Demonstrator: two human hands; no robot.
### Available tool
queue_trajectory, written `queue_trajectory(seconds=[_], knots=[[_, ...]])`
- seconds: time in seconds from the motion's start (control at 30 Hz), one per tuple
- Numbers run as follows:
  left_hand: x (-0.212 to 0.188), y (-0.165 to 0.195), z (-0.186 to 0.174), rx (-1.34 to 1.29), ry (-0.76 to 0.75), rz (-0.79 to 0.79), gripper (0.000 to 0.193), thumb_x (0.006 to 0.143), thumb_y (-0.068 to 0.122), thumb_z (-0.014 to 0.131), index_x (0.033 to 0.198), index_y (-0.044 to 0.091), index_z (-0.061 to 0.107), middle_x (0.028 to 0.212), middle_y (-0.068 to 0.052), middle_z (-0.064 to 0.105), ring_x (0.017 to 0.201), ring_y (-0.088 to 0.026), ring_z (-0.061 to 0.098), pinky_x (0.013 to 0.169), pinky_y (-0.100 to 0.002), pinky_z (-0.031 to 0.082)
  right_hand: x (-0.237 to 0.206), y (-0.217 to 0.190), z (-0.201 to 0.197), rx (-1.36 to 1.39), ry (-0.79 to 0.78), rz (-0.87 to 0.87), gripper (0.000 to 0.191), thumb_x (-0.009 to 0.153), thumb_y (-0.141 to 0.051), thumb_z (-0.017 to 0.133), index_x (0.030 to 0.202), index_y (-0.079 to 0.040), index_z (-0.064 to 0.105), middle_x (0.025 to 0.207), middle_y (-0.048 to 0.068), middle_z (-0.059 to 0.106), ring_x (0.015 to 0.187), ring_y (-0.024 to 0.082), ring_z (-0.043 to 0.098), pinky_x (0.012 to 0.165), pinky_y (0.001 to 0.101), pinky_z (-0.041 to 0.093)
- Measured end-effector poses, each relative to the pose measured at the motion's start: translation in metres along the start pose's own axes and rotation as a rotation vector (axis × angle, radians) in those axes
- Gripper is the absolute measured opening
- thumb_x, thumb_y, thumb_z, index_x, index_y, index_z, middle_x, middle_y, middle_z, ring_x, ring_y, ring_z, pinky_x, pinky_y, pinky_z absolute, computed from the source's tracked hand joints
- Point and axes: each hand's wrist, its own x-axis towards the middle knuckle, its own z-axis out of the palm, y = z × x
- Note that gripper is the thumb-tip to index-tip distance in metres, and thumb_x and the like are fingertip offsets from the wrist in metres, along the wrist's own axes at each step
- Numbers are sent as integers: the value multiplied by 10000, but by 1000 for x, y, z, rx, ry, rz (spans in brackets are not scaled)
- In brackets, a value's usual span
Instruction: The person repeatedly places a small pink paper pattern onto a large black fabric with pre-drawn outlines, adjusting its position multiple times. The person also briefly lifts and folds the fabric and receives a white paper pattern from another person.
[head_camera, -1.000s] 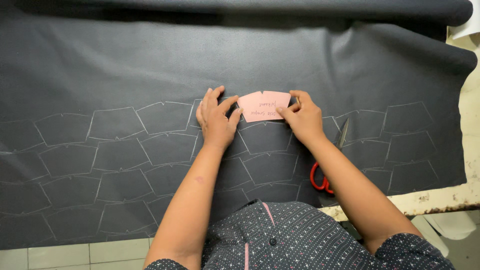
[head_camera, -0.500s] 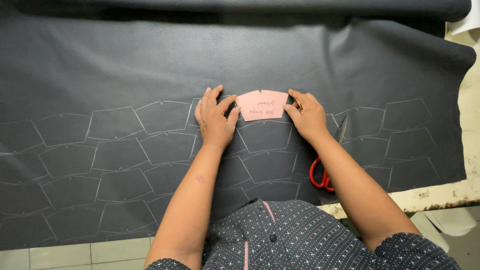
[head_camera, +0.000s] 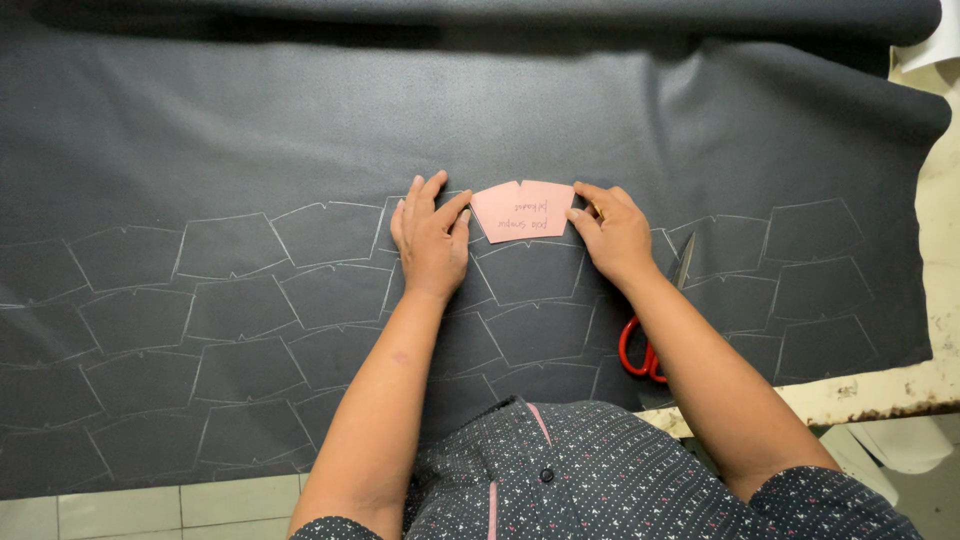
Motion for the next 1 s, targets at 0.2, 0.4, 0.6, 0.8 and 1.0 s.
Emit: queue_trajectory(seconds=[0.2,0.4,0.6,0.8,1.0], knots=[[0,5,-6,-22,-26,1,351,883,304,752,1204,161,755,1523,-94,499,1504,-328,314,1235,-538,149,-1,-3,-3,-12,-5,18,368,918,-221,744,1274,-129,726,936,38,645,815,189,641,760,335,514],[1,6,-8,-18,-24,-8,352,880,315,766,1198,165,759,1527,-82,501,1507,-322,316,1236,-538,152,0,-3,-2,-19,-9,15,374,921,-227,747,1282,-134,723,921,41,635,804,192,638,753,339,514],[0,2,-1,-9,-11,-2,307,899,282,736,1186,176,763,1515,-81,512,1499,-322,327,1233,-534,163,-1,-1,-3,-35,-13,-6,382,934,-240,742,1303,-143,715,939,35,633,812,177,636,755,328,515],[-2,-2,3,22,6,8,281,964,195,640,1217,195,764,1540,-62,528,1533,-306,344,1266,-530,173,-2,-5,-6,-36,-48,8,460,887,-278,770,1317,-132,699,948,31,617,736,147,603,720,319,506],[-1,7,-6,-9,-26,21,375,880,322,747,1215,155,733,1526,-103,490,1502,-329,303,1227,-545,145,-3,-7,-7,-14,-57,27,461,886,-285,770,1316,-133,697,945,31,612,732,143,598,716,314,506]])
